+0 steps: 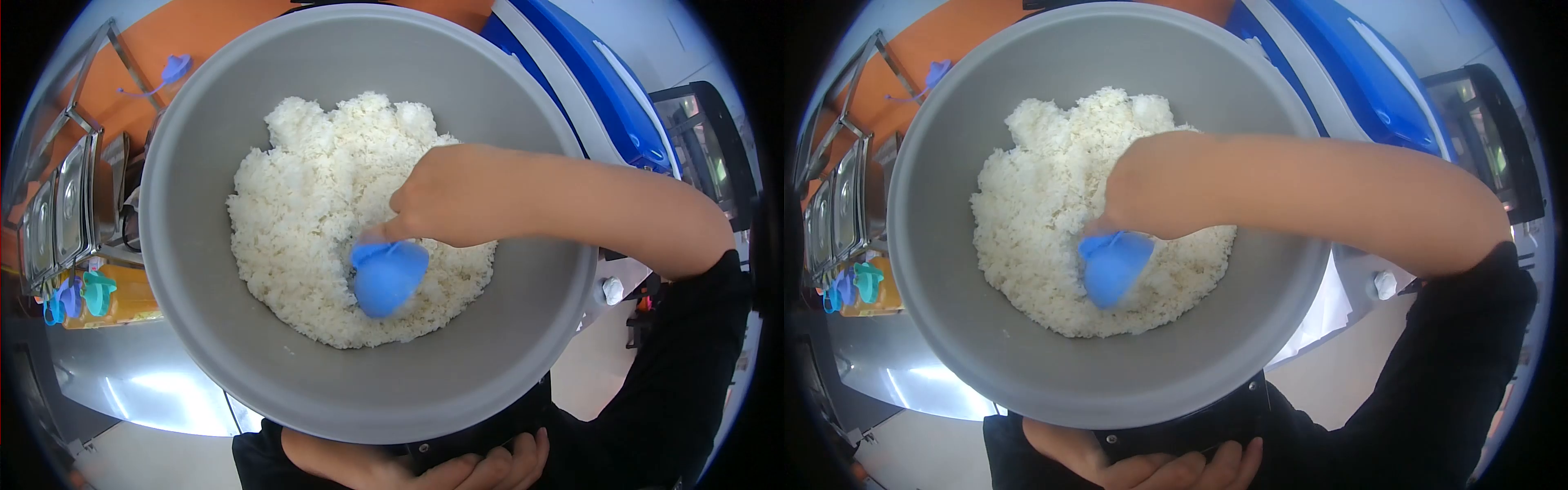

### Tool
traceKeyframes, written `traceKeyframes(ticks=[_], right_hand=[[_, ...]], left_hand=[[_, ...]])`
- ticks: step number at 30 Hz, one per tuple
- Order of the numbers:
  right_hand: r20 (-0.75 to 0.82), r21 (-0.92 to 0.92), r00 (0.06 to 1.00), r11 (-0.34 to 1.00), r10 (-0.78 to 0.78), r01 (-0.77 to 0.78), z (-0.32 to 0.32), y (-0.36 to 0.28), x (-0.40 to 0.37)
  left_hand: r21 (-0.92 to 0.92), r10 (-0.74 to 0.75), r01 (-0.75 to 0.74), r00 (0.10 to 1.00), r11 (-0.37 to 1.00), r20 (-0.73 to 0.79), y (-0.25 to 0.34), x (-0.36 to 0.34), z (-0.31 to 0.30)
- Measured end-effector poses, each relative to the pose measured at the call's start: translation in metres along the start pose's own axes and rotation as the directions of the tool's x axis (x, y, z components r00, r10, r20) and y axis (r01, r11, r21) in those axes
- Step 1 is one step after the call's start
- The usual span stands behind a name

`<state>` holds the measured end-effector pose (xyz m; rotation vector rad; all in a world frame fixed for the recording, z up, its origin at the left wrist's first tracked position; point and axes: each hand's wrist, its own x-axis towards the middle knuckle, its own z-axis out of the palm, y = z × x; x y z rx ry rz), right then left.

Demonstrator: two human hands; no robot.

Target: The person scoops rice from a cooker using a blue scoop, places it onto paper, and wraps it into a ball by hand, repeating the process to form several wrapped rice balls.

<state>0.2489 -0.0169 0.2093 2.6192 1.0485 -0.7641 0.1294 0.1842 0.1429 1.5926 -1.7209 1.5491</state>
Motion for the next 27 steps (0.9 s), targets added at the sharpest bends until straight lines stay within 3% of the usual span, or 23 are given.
traceKeyframes(ticks=[1,2,3,4,5,7,9,11,12,15,17,19,21,22,24,25,27], right_hand=[[0.001,-0.001,1.0,1.0,0.0,0.0,-0.003,0.002,-0.002],[-0.14,-0.028,0.983,0.993,-0.118,0.116,-0.005,0.003,-0.005],[-0.273,-0.07,0.933,0.972,-0.235,0.224,-0.009,0.005,-0.008],[-0.273,-0.07,0.933,0.972,-0.234,0.223,-0.012,0.008,-0.011],[-0.3,-0.081,0.941,0.987,-0.159,0.141,-0.017,0.011,-0.013],[-0.327,-0.09,0.941,0.994,-0.088,0.062,-0.023,0.012,-0.018],[-0.109,-0.131,0.975,0.97,0.193,-0.206,-0.025,0.01,-0.02],[-0.098,-0.077,0.969,0.969,0.227,-0.235,-0.016,0.007,-0.016],[-0.083,-0.023,0.961,0.964,0.263,-0.265,-0.011,0.004,-0.015],[0.045,0.123,0.965,0.957,0.259,-0.262,-0.001,-0.011,-0.001],[0.101,0.117,0.962,0.957,0.253,-0.264,-0.001,-0.014,0.0],[0.156,0.102,0.957,0.96,0.243,-0.26,-0.005,-0.016,-0.002],[0.283,0.219,0.925,0.921,0.255,-0.321,-0.007,-0.021,-0.009],[0.285,0.219,0.925,0.923,0.251,-0.318,0.003,-0.022,-0.014],[0.239,0.452,0.952,0.845,0.193,-0.285,0.015,-0.029,-0.022],[0.239,0.455,0.951,0.843,0.194,-0.286,0.021,-0.03,-0.026],[0.406,0.42,0.899,0.84,0.163,-0.343,-0.002,-0.042,-0.029]], left_hand=[[0.094,0.182,-0.186,0.982,0.978,0.048,-0.005,-0.009,0.001],[0.177,0.352,-0.368,0.929,0.913,0.113,-0.013,-0.013,0.005],[0.177,0.352,-0.367,0.929,0.913,0.113,-0.022,-0.01,0.009],[0.131,0.272,-0.271,0.962,0.954,0.01,-0.034,-0.005,0.014],[0.074,0.182,-0.176,0.979,0.982,-0.088,-0.04,-0.003,0.016],[0.117,0.244,-0.236,0.968,0.965,-0.058,-0.04,-0.006,0.012],[0.159,0.305,-0.298,0.952,0.941,-0.023,-0.029,-0.005,0.006],[-0.025,0.146,-0.147,0.988,0.989,-0.049,-0.013,0.006,0.003],[-0.025,0.147,-0.148,0.988,0.989,-0.052,-0.014,0.006,0.002],[-0.149,0.176,-0.176,0.984,0.973,-0.007,-0.015,0.01,-0.002],[-0.023,-0.002,0.003,1.0,1.0,0.027,-0.011,0.011,-0.006],[-0.005,0.004,-0.004,1.0,1.0,0.029,-0.01,0.01,-0.006],[0.011,0.001,-0.002,0.999,1.0,0.039,-0.005,0.005,-0.006],[-0.02,0.043,-0.043,0.999,0.999,0.017,-0.001,0.001,-0.004],[-0.053,0.086,-0.086,0.996,0.995,-0.006,0.002,-0.001,-0.001],[-0.01,0.099,-0.1,0.995,0.995,-0.023,0.003,-0.002,0.001],[0.026,0.117,-0.116,0.992,0.993,-0.047,-0.006,0.001,0.008]])
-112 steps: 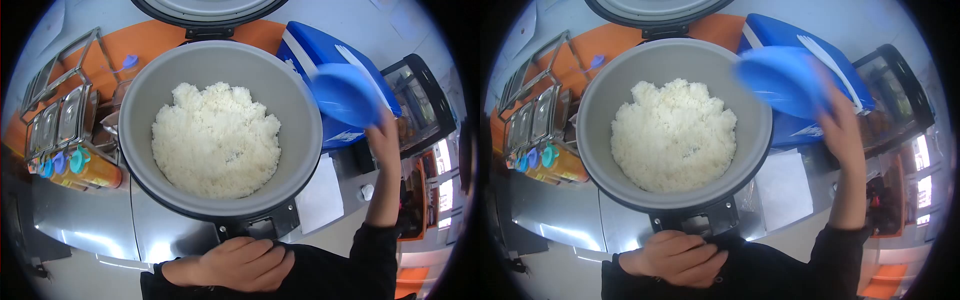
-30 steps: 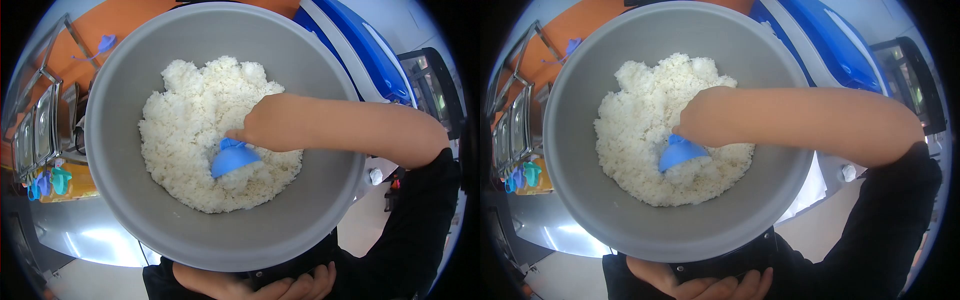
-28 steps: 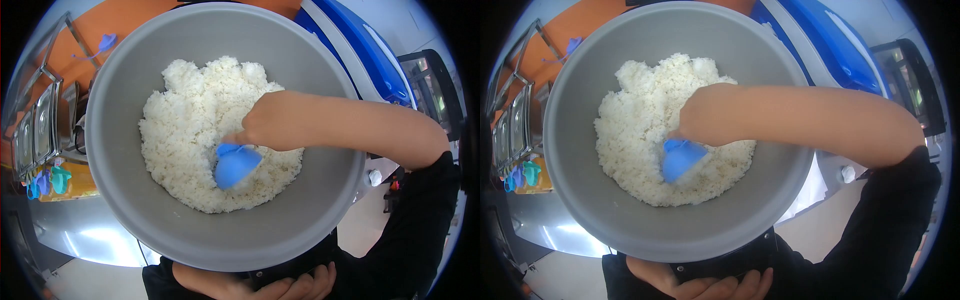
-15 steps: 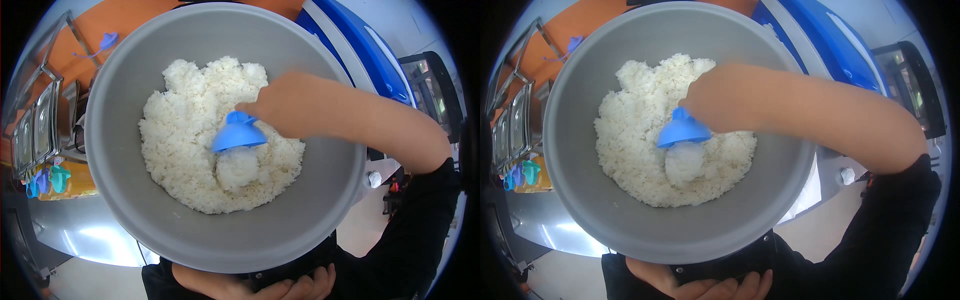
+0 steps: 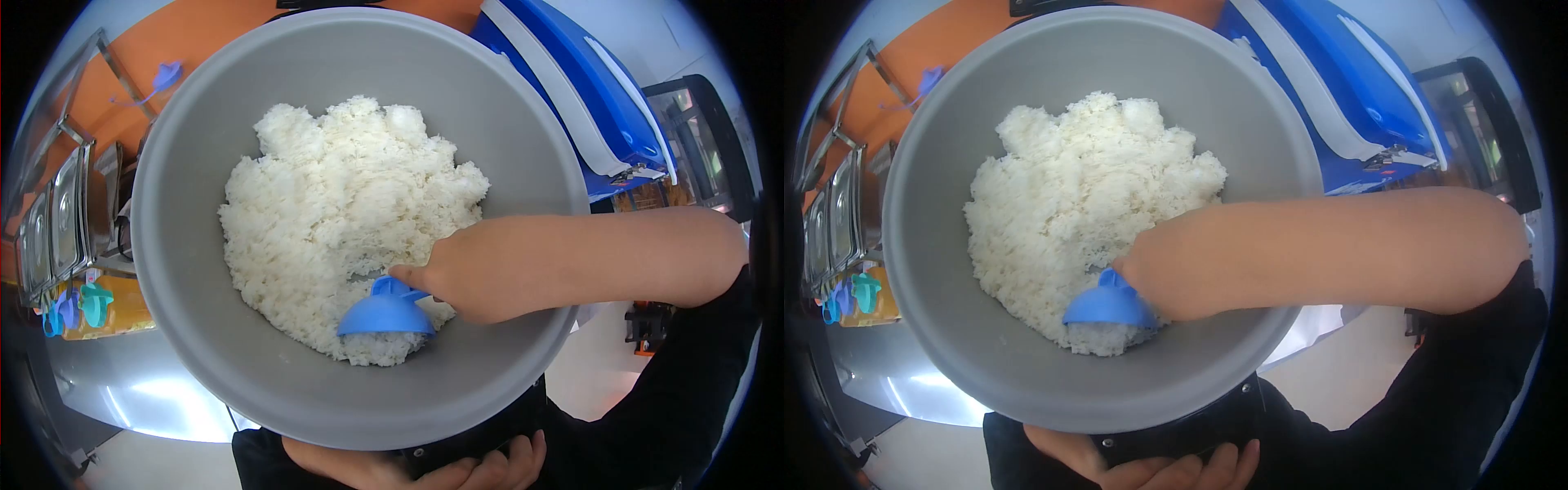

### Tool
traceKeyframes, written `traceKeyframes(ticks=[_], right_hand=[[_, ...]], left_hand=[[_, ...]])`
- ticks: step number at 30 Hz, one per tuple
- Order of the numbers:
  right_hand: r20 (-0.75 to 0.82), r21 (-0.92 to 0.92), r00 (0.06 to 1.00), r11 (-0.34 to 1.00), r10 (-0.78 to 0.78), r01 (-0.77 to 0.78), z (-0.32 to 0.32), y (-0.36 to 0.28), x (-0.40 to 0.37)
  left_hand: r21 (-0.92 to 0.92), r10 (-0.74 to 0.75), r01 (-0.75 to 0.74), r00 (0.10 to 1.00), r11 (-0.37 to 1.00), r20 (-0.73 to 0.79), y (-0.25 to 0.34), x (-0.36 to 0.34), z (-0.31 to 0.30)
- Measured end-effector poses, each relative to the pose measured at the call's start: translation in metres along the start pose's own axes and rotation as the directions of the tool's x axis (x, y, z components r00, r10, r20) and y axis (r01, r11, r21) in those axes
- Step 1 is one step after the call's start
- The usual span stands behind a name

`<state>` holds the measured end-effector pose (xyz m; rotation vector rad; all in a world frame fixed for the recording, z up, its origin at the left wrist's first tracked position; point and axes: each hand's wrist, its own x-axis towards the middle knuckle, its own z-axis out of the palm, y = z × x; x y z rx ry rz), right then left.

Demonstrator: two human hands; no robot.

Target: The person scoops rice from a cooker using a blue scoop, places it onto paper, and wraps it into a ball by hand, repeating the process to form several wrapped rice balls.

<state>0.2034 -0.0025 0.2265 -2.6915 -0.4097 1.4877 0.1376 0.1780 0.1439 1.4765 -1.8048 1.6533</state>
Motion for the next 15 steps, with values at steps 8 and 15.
traceKeyframes(ticks=[8,15], right_hand=[[-0.127,0.124,0.987,0.985,-0.102,0.118,0.001,-0.013,0.007],[-0.078,0.051,0.993,0.995,-0.084,0.088,-0.012,-0.023,-0.024]], left_hand=[[-0.032,-0.219,0.229,0.957,0.973,0.192,0.024,0.022,-0.021],[-0.166,-0.27,0.328,0.915,0.93,0.299,0.018,0.018,-0.03]])
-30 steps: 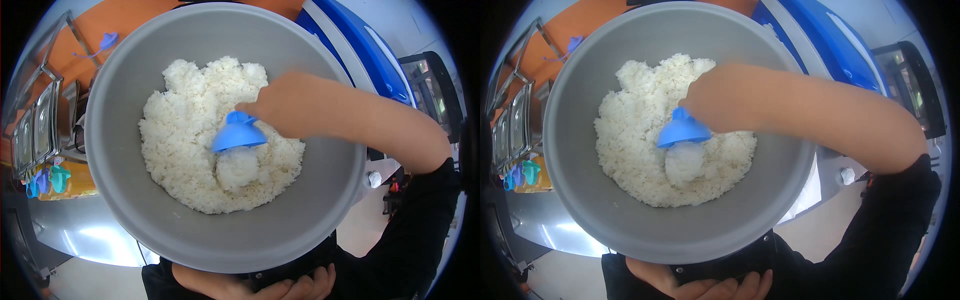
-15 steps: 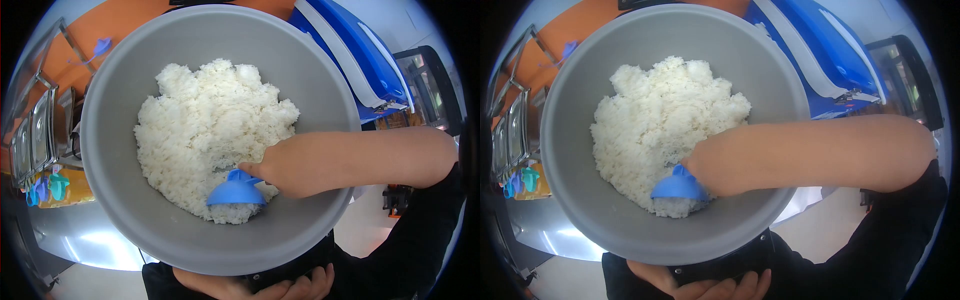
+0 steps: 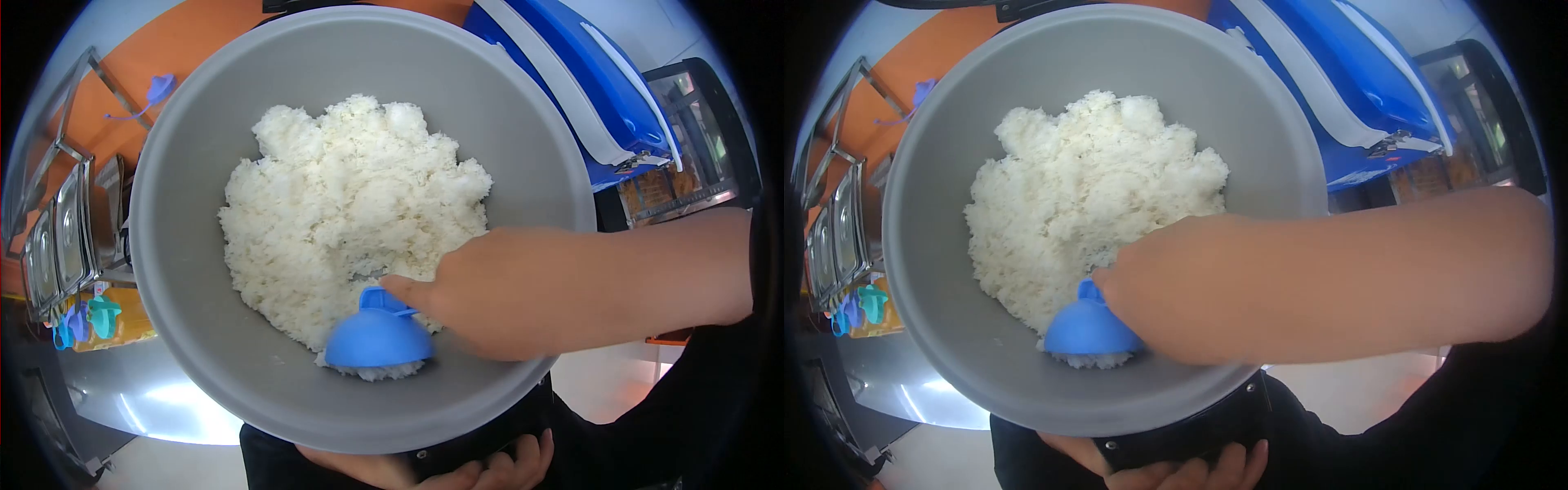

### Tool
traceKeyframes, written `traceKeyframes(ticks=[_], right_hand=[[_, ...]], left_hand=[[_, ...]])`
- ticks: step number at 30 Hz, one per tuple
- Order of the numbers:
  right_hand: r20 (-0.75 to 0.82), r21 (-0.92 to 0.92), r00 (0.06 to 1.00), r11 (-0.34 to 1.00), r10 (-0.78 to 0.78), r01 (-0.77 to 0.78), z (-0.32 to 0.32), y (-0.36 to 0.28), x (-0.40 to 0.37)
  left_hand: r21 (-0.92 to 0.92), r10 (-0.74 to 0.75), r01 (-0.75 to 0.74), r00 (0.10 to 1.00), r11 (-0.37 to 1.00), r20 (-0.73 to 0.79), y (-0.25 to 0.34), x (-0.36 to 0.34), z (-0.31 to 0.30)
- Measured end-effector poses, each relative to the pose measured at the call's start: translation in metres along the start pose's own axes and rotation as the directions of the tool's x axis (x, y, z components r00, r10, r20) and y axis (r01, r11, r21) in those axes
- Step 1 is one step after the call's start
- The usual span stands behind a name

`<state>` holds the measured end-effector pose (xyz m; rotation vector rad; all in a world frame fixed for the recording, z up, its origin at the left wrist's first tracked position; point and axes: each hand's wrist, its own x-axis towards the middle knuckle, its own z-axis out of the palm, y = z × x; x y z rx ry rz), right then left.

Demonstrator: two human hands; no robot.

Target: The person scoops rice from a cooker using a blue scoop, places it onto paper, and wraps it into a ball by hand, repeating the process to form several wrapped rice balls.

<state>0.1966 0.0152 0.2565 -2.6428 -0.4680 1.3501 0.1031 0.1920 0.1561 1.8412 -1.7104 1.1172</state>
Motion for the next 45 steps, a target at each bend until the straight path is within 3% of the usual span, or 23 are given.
traceKeyframes(ticks=[3,7,9,10,13,15,16,18,19,21,22,24,27,32,37,39,40,42,45], right_hand=[[-0.083,0.025,0.994,0.997,-0.069,0.072,-0.009,-0.007,-0.015],[-0.006,0.007,1.0,1.0,-0.005,0.005,-0.008,-0.013,-0.003],[-0.093,0.275,0.994,0.961,0.052,-0.025,0.0,-0.011,0.009],[-0.098,0.278,0.994,0.96,0.057,-0.027,0.003,-0.008,0.007],[0.017,0.244,0.995,0.965,0.097,-0.098,-0.007,-0.017,-0.005],[-0.141,0.292,0.99,0.956,0.004,0.038,-0.009,-0.02,-0.022],[-0.141,0.292,0.99,0.956,0.003,0.038,-0.01,-0.022,-0.027],[-0.066,0.204,0.992,0.975,0.105,-0.089,-0.02,-0.029,-0.03],[-0.068,0.196,0.993,0.977,0.099,-0.084,-0.023,-0.032,-0.025],[0.12,0.331,0.945,0.885,0.304,-0.327,-0.028,-0.038,-0.009],[0.114,0.32,0.947,0.891,0.301,-0.321,-0.026,-0.036,-0.006],[-0.111,0.179,0.99,0.982,0.082,-0.061,-0.018,-0.028,-0.001],[-0.193,0.221,0.98,0.975,0.055,-0.011,-0.008,-0.022,0.008],[-0.18,0.321,0.98,0.947,0.082,-0.02,-0.011,-0.024,-0.002],[-0.136,0.309,0.988,0.951,0.073,-0.028,-0.02,-0.015,0.0],[-0.406,0.26,0.894,0.914,-0.19,0.312,-0.002,0.015,0.029],[-0.414,0.243,0.889,0.917,-0.197,0.317,-0.012,0.012,0.03],[-0.093,0.56,0.996,0.827,-0.003,0.054,-0.033,0.002,0.034],[-0.086,0.663,0.995,0.742,-0.056,0.099,-0.035,0.008,0.041]], left_hand=[[-0.092,0.043,-0.042,0.999,0.995,0.008,-0.014,0.003,-0.005],[-0.159,0.067,-0.064,0.998,0.985,0.013,-0.016,0.006,-0.008],[-0.181,0.039,-0.037,0.999,0.983,0.008,-0.01,0.009,-0.011],[-0.191,0.018,-0.017,1.0,0.981,0.008,-0.005,0.01,-0.011],[-0.198,-0.047,0.041,0.999,0.979,-0.022,0.005,0.011,-0.008],[-0.188,-0.102,0.09,0.993,0.978,-0.056,0.007,0.011,-0.009],[-0.197,-0.107,0.099,0.994,0.975,-0.031,0.009,0.009,-0.011],[-0.196,-0.117,0.115,0.993,0.974,-0.002,0.002,0.008,-0.017],[-0.196,0.0,0.015,0.997,0.981,0.076,-0.002,0.006,-0.023],[-0.207,0.156,-0.125,0.978,0.97,0.142,-0.016,0.004,-0.022],[-0.198,0.177,-0.154,0.978,0.968,0.108,-0.023,0.002,-0.018],[-0.156,0.198,-0.189,0.979,0.969,0.043,-0.043,0.0,-0.006],[-0.096,0.178,-0.18,0.984,0.979,-0.025,-0.047,-0.001,-0.001],[-0.11,0.011,-0.01,1.0,0.994,0.009,-0.007,0.001,-0.011],[-0.204,-0.053,0.046,0.998,0.978,-0.029,0.014,0.002,-0.007],[-0.227,-0.049,0.037,0.998,0.973,-0.046,0.013,0.003,-0.005],[-0.21,-0.043,0.031,0.998,0.977,-0.051,0.011,0.005,-0.003],[-0.242,-0.052,0.011,0.985,0.97,-0.167,0.005,0.009,0.002],[-0.219,-0.047,0.005,0.981,0.976,-0.187,0.001,0.009,0.002]])
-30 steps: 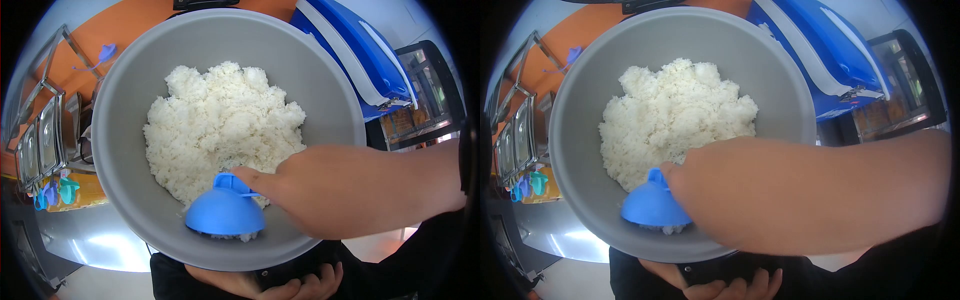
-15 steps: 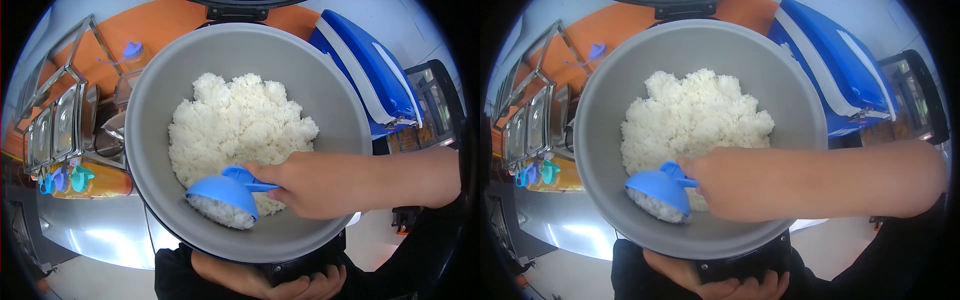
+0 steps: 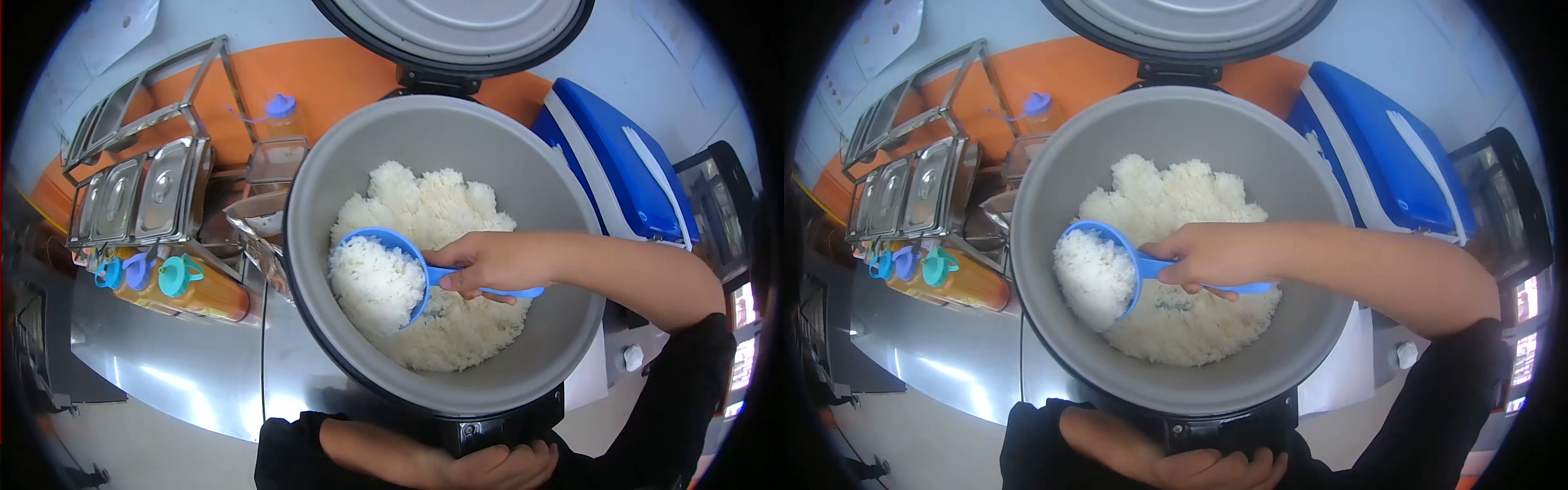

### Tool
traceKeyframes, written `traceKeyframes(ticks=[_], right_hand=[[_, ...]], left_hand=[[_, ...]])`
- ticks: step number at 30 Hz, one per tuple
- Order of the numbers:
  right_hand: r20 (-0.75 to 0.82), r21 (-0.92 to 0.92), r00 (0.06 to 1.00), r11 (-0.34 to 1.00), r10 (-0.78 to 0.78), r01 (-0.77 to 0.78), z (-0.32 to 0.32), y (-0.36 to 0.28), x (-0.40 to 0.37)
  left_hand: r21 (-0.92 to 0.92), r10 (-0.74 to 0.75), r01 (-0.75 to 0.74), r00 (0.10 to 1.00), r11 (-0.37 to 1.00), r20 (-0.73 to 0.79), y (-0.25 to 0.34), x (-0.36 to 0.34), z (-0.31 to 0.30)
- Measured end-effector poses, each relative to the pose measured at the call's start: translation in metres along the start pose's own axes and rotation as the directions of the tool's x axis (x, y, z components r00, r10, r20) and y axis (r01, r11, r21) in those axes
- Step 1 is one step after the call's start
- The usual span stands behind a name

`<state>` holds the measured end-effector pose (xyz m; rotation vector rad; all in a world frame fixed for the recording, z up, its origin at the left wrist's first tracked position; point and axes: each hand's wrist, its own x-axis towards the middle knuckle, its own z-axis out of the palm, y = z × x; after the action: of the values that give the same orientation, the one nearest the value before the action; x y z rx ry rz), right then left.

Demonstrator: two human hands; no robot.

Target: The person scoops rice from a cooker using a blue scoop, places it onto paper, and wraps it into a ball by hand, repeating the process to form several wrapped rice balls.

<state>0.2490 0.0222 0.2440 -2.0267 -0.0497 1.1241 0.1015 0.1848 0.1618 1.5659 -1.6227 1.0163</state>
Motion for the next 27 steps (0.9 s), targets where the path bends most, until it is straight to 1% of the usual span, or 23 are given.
traceKeyframes(ticks=[1,3,4,6,9,10,11,13,14,15,16,17,18,19,20,21,23,24,26,27], right_hand=[[-0.002,-0.011,1.0,1.0,-0.009,0.009,-0.002,0.003,0.002],[0.077,0.223,0.997,0.974,0.023,-0.04,-0.003,0.009,0.004],[0.073,0.218,0.997,0.975,0.018,-0.033,-0.003,0.01,0.003],[0.113,0.362,0.993,0.931,0.016,-0.056,-0.002,0.011,0.0],[0.107,0.327,0.994,0.944,-0.005,-0.031,-0.004,0.013,-0.002],[0.1,0.328,0.995,0.944,-0.007,-0.026,-0.005,0.012,-0.005],[0.071,0.343,0.997,0.939,-0.024,-0.002,-0.006,0.011,-0.008],[0.036,0.36,0.998,0.932,-0.044,0.028,-0.01,0.006,-0.015],[-0.017,0.333,0.999,0.942,-0.046,0.049,-0.012,0.002,-0.017],[-0.07,0.308,0.996,0.949,-0.05,0.07,-0.014,0.001,-0.019],[-0.144,0.299,0.987,0.948,-0.067,0.108,-0.016,0.006,-0.014],[-0.146,0.317,0.987,0.942,-0.069,0.113,-0.019,0.008,-0.01],[-0.15,0.226,0.989,0.973,-0.016,0.05,-0.021,0.009,-0.005],[-0.156,0.136,0.987,0.991,0.037,-0.016,-0.022,0.011,0.001],[-0.153,-0.001,0.987,0.999,0.052,-0.053,-0.025,0.018,0.013],[-0.152,0.019,0.987,0.999,0.05,-0.048,-0.02,0.02,0.021],[-0.143,-0.196,0.985,0.972,0.102,-0.129,-0.013,0.017,0.034],[-0.143,-0.189,0.985,0.974,0.098,-0.125,-0.01,0.013,0.037],[-0.084,-0.372,0.983,0.91,0.163,-0.182,-0.004,0.006,0.041],[-0.082,-0.369,0.983,0.912,0.161,-0.18,-0.001,0.004,0.042]], left_hand=[[0.013,0.005,-0.005,1.0,1.0,0.0,-0.001,0.0,-0.001],[-0.025,-0.002,0.002,1.0,1.0,0.018,-0.002,0.002,-0.004],[-0.019,0.004,-0.003,1.0,1.0,0.017,-0.002,0.002,-0.004],[-0.023,-0.003,0.004,1.0,1.0,0.022,-0.003,0.003,-0.005],[-0.018,-0.005,0.005,0.999,1.0,0.042,-0.005,0.004,-0.009],[0.025,-0.072,0.071,0.996,0.997,0.053,0.001,-0.006,-0.003],[0.025,-0.064,0.063,0.997,0.998,0.052,0.0,-0.003,-0.004],[-0.04,-0.046,0.05,0.994,0.998,0.099,-0.007,0.001,-0.011],[-0.024,-0.012,0.016,0.989,1.0,0.149,-0.007,-0.002,-0.013],[-0.028,-0.006,0.01,0.988,1.0,0.154,-0.006,-0.002,-0.013],[-0.047,-0.027,0.035,0.987,0.998,0.156,-0.005,-0.002,-0.014],[-0.07,-0.05,0.062,0.985,0.996,0.163,-0.005,-0.002,-0.014],[-0.086,-0.044,0.06,0.983,0.994,0.18,-0.005,-0.001,-0.014],[-0.07,-0.055,0.068,0.985,0.995,0.166,-0.005,0.0,-0.014],[-0.053,-0.067,0.075,0.986,0.996,0.151,-0.005,0.0,-0.014],[-0.066,-0.061,0.073,0.984,0.995,0.167,-0.004,0.0,-0.013],[-0.063,-0.08,0.09,0.987,0.994,0.136,-0.004,0.0,-0.011],[-0.066,-0.076,0.086,0.987,0.994,0.144,-0.004,0.0,-0.01],[-0.077,-0.091,0.099,0.99,0.992,0.103,-0.003,0.001,-0.007],[-0.079,-0.091,0.099,0.99,0.992,0.107,-0.003,0.0,-0.004]])
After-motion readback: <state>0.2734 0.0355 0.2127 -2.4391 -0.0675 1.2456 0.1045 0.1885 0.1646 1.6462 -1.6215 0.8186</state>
